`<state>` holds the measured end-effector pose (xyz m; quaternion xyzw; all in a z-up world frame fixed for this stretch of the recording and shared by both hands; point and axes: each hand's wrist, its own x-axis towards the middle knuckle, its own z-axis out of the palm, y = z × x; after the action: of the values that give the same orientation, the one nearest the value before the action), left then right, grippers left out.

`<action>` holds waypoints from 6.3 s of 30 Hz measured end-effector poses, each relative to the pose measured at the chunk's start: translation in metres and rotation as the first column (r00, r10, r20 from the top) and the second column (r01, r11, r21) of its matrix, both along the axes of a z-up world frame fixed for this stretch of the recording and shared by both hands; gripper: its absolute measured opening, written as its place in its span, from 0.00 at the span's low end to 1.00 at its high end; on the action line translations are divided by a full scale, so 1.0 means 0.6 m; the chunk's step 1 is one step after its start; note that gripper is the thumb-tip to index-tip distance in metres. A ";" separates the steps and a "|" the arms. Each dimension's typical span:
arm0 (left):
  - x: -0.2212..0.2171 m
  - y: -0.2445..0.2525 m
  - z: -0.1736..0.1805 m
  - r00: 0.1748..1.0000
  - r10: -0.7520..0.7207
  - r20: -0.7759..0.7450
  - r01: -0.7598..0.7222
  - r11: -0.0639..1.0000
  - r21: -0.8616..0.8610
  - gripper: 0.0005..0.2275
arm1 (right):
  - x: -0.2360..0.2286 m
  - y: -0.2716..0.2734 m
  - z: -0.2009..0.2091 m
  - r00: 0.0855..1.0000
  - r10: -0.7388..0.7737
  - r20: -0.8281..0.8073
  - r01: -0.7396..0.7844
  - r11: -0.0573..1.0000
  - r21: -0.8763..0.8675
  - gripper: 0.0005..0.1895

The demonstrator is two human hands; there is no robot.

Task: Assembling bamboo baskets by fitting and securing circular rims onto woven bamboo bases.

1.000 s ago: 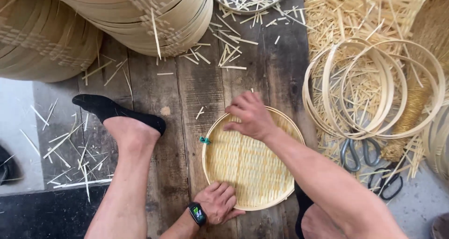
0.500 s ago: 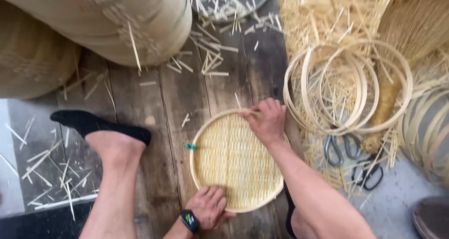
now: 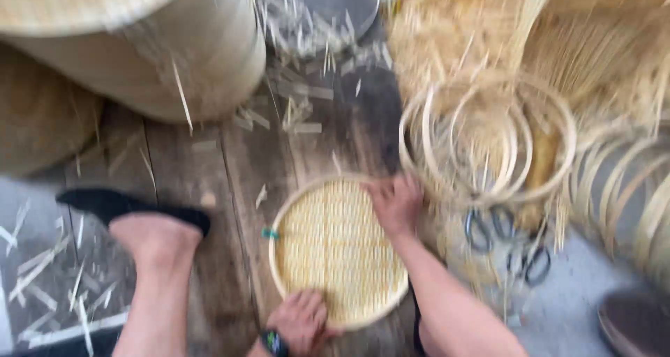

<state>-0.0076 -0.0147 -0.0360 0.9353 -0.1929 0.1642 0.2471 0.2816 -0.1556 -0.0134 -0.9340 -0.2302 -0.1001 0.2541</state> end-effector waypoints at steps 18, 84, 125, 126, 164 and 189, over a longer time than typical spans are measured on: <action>0.019 0.022 0.059 0.967 -0.079 -0.243 0.059 0.994 -0.090 0.22 | -0.052 0.235 0.057 0.341 0.577 -0.742 -0.924 0.350 -0.153 0.11; 0.011 0.036 0.064 0.892 -0.054 -0.449 0.070 0.997 0.020 0.12 | -0.314 -0.120 0.112 0.705 0.565 -0.430 -0.672 0.726 -0.148 0.11; -0.009 0.002 0.078 0.914 0.026 -0.404 -0.019 1.000 0.021 0.04 | -0.331 -0.094 0.111 0.704 0.558 -0.440 -0.554 0.819 0.151 0.15; -0.006 0.002 0.074 0.916 0.039 -0.399 -0.039 0.999 0.007 0.04 | -0.329 -0.091 0.110 0.716 0.554 -0.425 -0.545 0.824 0.154 0.15; -0.012 -0.006 0.061 0.921 0.011 -0.390 -0.022 0.999 -0.026 0.08 | -0.312 -0.102 0.121 0.656 0.657 -0.372 -0.665 0.736 0.125 0.12; 0.017 -0.016 0.091 0.736 0.072 -0.673 -0.246 0.955 -0.166 0.03 | -0.298 -0.100 0.100 0.711 0.624 -0.323 -0.617 0.775 0.138 0.05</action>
<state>0.0025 -0.0243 0.0185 0.9080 0.0098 -0.1337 0.3968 0.1027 -0.2155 0.0466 -0.8021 -0.4800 0.1566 0.3190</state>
